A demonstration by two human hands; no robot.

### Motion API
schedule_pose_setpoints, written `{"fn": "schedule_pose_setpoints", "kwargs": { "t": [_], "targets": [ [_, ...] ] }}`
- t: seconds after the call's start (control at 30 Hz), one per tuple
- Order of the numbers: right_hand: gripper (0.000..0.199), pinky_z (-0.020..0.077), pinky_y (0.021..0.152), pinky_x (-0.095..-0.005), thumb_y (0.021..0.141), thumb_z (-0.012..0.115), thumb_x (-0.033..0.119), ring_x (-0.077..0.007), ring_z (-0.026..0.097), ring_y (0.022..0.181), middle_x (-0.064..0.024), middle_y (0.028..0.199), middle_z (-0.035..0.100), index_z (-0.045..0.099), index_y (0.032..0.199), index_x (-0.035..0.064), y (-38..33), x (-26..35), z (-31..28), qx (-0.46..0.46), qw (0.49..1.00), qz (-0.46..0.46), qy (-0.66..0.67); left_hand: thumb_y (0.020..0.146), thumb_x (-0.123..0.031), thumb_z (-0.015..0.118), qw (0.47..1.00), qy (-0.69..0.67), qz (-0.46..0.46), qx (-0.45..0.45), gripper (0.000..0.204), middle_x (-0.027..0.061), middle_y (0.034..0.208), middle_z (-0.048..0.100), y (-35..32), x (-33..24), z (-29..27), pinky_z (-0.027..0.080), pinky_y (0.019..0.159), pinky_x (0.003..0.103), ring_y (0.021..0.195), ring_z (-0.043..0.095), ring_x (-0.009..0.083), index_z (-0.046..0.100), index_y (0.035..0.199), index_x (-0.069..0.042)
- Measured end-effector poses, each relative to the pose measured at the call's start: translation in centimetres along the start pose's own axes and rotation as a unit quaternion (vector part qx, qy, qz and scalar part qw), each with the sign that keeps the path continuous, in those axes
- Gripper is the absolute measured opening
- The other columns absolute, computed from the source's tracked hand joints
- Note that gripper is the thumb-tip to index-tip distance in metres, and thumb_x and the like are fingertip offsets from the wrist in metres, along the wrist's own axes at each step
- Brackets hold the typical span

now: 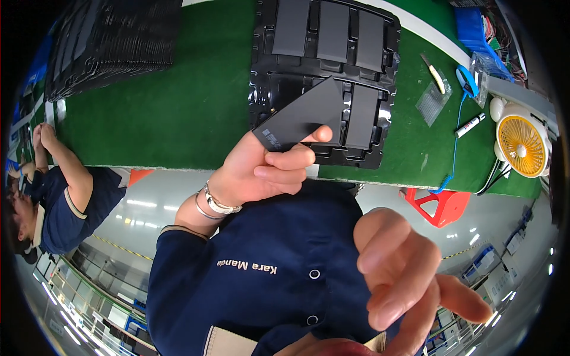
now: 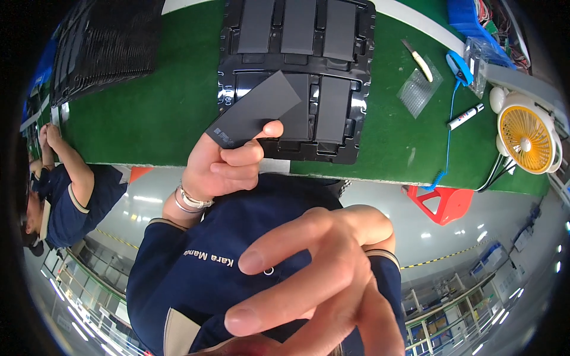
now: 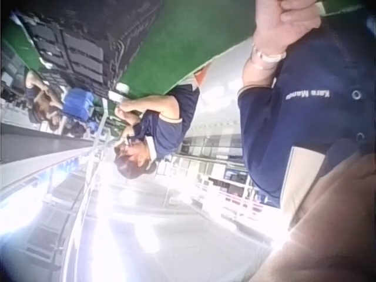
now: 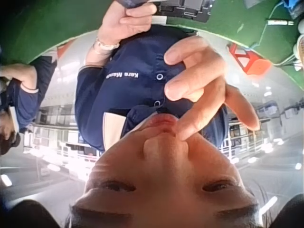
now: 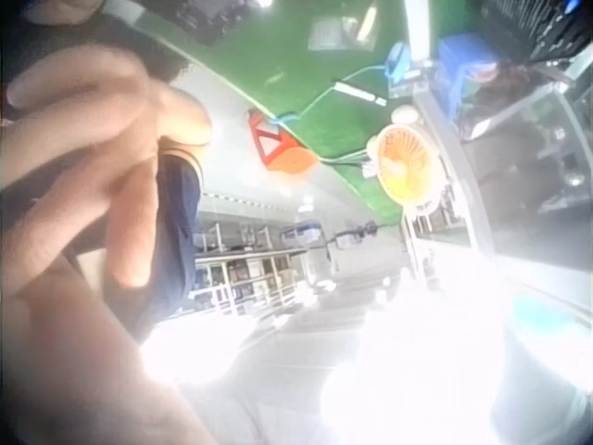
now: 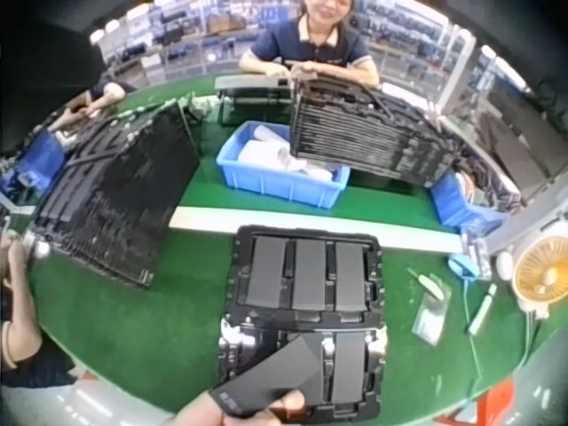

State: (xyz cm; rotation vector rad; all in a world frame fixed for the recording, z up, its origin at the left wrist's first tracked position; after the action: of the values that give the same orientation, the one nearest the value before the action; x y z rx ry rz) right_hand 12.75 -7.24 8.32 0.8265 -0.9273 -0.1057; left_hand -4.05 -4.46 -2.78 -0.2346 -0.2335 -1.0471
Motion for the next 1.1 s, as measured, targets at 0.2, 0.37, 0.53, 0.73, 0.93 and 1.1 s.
{"fn": "schedule_pose_setpoints", "kwargs": {
  "t": [0.2, 0.37, 0.53, 0.73, 0.93, 1.1],
  "targets": [
    [0.05, 0.0405, 0.081, -0.0427, 0.103, 0.024, 0.045, -0.0171, 0.054, 0.098, -0.0016, 0.124, 0.059, 0.046, 0.141, 0.0215, -1.6, -1.6, -0.6, 0.088, 0.994, 0.008, -0.061, 0.095, -0.021, 0.034, 0.917, 0.312, 0.195, -0.153, 0.032, -0.0039, 0.059, 0.04, -1.6, -0.6, -0.3, 0.025, 0.044, 0.02, 0.043, 0.033, 0.0043, 0.048, 0.118, -0.003],
    [0.031, 0.0499, 0.083, -0.0399, 0.077, 0.063, 0.008, -0.0256, 0.062, 0.097, -0.0087, 0.099, 0.068, 0.063, 0.107, 0.005, 3.8, -7.7, -5.5, -0.003, 0.903, 0.152, -0.401, 0.085, 0.0, 0.05, 0.478, 0.778, 0.215, -0.345, 0.044, 0.0045, 0.068, 0.053, -3.9, -1.5, 0.6, 0.044, 0.056, 0.03, 0.054, 0.053, 0.0173, 0.043, 0.128, 0.003],
    [0.055, 0.0441, 0.096, -0.0395, 0.076, 0.072, 0.013, -0.0325, 0.051, 0.116, -0.0134, 0.125, 0.055, 0.051, 0.126, 0.0038, 4.9, -15.3, -10.7, 0.214, 0.734, 0.13, -0.632, 0.083, -0.009, 0.067, 0.305, 0.851, 0.232, -0.36, 0.07, 0.0028, 0.068, 0.054, -3.2, -1.1, 0.4, 0.046, 0.054, 0.031, 0.056, 0.057, 0.0179, 0.033, 0.144, -0.003],
    [0.06, 0.0458, 0.093, -0.0381, 0.066, 0.079, 0.028, -0.0266, 0.055, 0.111, -0.0107, 0.116, 0.058, 0.057, 0.116, 0.0041, 6.2, -17.1, -8.9, 0.297, 0.601, 0.141, -0.728, 0.079, -0.006, 0.071, 0.182, 0.899, 0.198, -0.346, 0.067, -0.0005, 0.059, 0.046, -3.4, -1.6, 0.0, 0.041, 0.052, 0.029, 0.051, 0.046, 0.0125, 0.044, 0.14, -0.01],
    [0.031, 0.0504, 0.087, -0.0392, 0.069, 0.076, 0.016, -0.0221, 0.064, 0.085, -0.0061, 0.087, 0.066, 0.059, 0.091, 0.0026, 7.3, -16.3, -9.8, 0.359, 0.6, -0.076, -0.711, 0.087, -0.014, 0.064, 0.363, 0.84, 0.249, -0.318, 0.047, 0.0004, 0.071, 0.055, -3.4, -2.1, 0.8, 0.042, 0.056, 0.026, 0.061, 0.053, 0.0107, 0.052, 0.131, -0.007],
    [0.013, 0.0534, 0.08, -0.0362, 0.074, 0.066, 0.015, -0.0201, 0.066, 0.076, -0.0065, 0.082, 0.067, 0.063, 0.081, 0.0039, 6.2, -12.1, -7.7, 0.229, 0.67, -0.188, -0.68, 0.103, -0.049, 0.021, 0.771, 0.536, 0.266, -0.218, 0.064, 0.0127, 0.114, 0.063, -1.7, -2.3, 2.3, 0.046, 0.079, 0.027, 0.1, 0.061, 0.0176, 0.044, 0.134, 0.001]
  ]
}}
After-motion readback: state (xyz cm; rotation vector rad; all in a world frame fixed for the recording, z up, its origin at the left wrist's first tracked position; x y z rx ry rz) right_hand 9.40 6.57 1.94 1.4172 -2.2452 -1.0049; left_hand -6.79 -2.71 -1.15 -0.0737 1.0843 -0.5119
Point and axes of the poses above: each hand's wrist, its own y-axis towards the middle knuckle, its own z-axis out of the palm, x = y × z, the point moved 2 cm from there along y, towards the middle knuckle
